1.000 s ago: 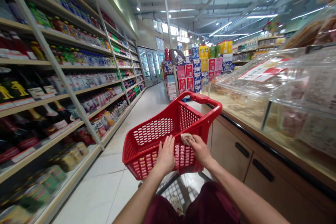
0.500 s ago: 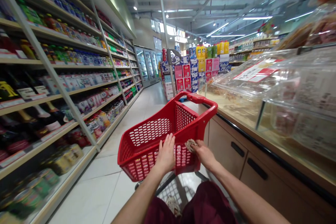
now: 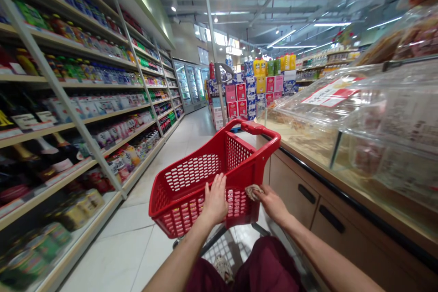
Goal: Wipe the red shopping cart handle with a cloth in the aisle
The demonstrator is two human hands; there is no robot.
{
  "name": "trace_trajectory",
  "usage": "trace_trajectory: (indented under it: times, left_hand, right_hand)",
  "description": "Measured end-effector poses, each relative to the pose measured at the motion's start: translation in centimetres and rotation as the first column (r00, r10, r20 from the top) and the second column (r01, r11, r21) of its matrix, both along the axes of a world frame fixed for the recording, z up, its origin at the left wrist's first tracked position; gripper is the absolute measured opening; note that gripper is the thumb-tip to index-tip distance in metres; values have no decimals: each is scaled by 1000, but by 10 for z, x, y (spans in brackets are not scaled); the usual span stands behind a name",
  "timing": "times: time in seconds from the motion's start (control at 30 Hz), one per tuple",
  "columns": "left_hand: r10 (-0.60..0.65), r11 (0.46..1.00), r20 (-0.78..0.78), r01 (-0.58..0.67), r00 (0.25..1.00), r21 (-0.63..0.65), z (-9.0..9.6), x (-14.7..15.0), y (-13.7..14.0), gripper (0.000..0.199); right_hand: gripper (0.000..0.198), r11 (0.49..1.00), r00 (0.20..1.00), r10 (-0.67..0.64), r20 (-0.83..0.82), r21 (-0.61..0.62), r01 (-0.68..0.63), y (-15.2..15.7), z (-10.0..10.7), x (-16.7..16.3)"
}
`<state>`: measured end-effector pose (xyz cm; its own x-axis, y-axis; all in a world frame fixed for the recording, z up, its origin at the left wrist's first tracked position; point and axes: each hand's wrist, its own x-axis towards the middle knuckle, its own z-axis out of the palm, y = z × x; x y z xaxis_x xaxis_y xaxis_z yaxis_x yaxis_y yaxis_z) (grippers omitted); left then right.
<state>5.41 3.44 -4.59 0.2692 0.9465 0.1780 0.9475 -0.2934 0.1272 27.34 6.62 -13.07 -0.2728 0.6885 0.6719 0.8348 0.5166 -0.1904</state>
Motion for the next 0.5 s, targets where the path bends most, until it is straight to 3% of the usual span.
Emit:
trace_trajectory:
  times: [0.07, 0.17, 0.23, 0.4, 0.47, 0.5]
  left_hand:
    - [14, 1000, 11, -14, 1000, 10, 1, 1, 1, 74]
    - [22, 999, 38, -23, 999, 41, 4, 5, 5, 72]
    - [13, 999, 54, -16, 998, 49, 7, 8, 8, 72]
    - [-24, 1000, 37, 24, 999, 8, 10, 13, 11, 73]
    - [-26, 1000, 27, 26, 999, -6, 10, 13, 12, 73]
    - [-24, 1000, 26, 25, 999, -12, 11, 14, 13, 73]
  right_hand:
    - [35, 996, 998, -25, -66, 79, 30, 2, 16, 4]
    - [39, 962, 974, -84, -212, 239, 135, 17, 55, 10]
    - [41, 950, 965, -107, -241, 260, 170, 24, 63, 12]
    - [38, 999, 999, -43, -27, 26, 43, 8, 12, 11]
    - [38, 1000, 1000, -2, -18, -6, 1, 3, 7, 11]
    - [39, 1000, 998, 1, -58, 27, 1, 5, 14, 12]
